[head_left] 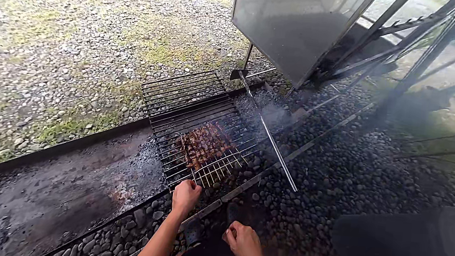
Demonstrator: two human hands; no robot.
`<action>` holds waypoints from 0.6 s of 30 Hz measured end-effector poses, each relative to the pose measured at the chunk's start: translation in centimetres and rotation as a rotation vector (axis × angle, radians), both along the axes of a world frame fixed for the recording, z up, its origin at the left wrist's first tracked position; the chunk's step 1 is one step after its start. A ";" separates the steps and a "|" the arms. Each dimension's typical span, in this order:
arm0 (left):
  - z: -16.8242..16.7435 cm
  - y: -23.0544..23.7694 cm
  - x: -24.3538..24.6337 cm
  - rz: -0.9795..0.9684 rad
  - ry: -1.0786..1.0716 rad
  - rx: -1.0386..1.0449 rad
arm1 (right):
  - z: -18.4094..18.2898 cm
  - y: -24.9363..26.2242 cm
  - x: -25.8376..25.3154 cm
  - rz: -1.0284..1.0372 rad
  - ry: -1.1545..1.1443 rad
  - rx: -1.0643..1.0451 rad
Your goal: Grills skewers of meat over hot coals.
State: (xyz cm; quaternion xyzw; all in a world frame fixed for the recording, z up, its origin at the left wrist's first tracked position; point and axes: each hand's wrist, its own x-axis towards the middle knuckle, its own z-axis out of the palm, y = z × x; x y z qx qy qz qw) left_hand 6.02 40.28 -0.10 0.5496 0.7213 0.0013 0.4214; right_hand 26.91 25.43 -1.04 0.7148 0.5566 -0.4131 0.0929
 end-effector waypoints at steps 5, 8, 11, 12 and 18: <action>-3.1 0.3 -1.5 0.006 -0.111 -0.044 | 0.2 0.9 -0.6 0.012 0.018 0.036; -3.4 0.1 -1.7 0.020 -0.111 -0.046 | 0.6 4.0 -2.5 0.036 0.027 0.156; -3.4 -0.3 -1.6 0.046 -0.128 -0.026 | 2.2 8.4 -5.3 0.139 -0.020 0.222; -3.4 -0.4 -1.6 0.058 -0.135 -0.013 | 2.9 9.7 -6.1 0.178 -0.041 0.222; -4.0 -1.2 -2.0 0.097 -0.216 0.028 | 3.5 13.2 -9.1 0.258 -0.206 0.189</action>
